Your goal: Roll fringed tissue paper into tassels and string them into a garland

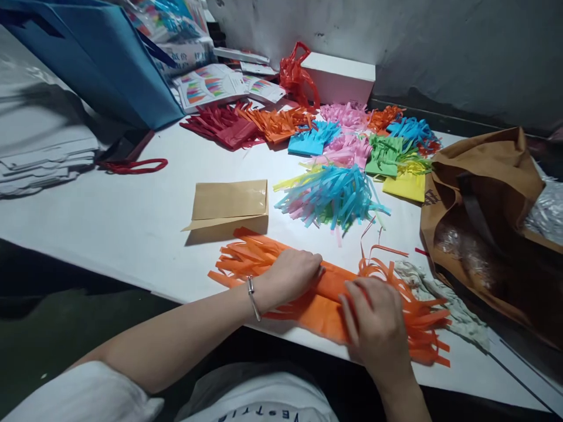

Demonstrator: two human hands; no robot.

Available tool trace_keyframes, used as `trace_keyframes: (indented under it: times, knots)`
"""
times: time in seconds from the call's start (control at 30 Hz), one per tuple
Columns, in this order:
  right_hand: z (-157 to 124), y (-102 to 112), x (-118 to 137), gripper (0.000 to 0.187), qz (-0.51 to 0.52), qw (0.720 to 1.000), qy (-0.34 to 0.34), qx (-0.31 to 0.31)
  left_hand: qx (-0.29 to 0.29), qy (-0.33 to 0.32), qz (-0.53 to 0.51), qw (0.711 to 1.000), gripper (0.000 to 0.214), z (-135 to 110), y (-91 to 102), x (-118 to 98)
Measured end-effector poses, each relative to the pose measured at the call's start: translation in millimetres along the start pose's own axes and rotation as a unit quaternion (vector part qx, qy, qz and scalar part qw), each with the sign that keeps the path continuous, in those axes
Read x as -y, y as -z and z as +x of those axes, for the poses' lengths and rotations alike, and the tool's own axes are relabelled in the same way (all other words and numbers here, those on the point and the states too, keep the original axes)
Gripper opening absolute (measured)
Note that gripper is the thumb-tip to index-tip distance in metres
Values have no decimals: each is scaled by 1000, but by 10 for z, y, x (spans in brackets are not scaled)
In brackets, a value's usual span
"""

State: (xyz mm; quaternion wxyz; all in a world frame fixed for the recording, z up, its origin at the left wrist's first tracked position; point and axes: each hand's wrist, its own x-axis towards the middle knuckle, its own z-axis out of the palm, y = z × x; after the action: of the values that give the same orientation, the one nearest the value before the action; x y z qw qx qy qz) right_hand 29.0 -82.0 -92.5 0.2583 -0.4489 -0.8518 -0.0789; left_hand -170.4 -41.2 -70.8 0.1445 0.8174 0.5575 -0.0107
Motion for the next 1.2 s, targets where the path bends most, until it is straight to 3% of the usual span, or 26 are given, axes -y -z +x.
trace_keyframes:
  times: [0.13, 0.2, 0.33, 0.5, 0.57, 0.67, 0.8, 0.93, 1.0, 1.07, 1.13, 1.2]
  knots:
    - [-56, -58, 26, 24, 46, 995, 63, 55, -6, 14, -5, 1000, 26, -18, 7, 4]
    - [-61, -86, 19, 24, 48, 996, 60, 48, -58, -1, -2, 998, 22, -73, 13, -2]
    - [-38, -83, 57, 18, 70, 997, 14, 27, -185, -150, 37, 970, 19, -231, -40, -6]
    - [-104, -96, 122, 22, 55, 996, 39, 55, -170, -213, 13, 962, 17, -338, -221, 88]
    - [-156, -102, 89, 22, 56, 996, 33, 61, -162, -207, -25, 964, 15, -363, -268, 135]
    - [-175, -90, 3, 17, 48, 996, -11, 75, -150, -144, -63, 976, 15, -386, -272, 159]
    - [-32, -100, -74, 24, -2, 993, -31, 112, -130, -44, 2, 991, 26, -329, -201, 93]
    - [121, -175, -107, 30, -56, 989, -47, 131, -119, 3, 59, 991, 28, -224, -136, 19]
    - [146, -185, -108, 30, -78, 987, -67, 120, -119, 2, 56, 991, 29, -191, -123, 12]
    - [146, -157, -88, 20, -91, 990, -76, 70, -117, -1, 47, 992, 29, -174, -120, 26]
    - [133, -110, -44, 11, -62, 997, -46, 21, -113, -6, 38, 993, 28, -168, -122, 52]
    - [117, -75, 10, 16, -8, 1000, 10, 22, -103, -14, 32, 994, 27, -173, -124, 78]
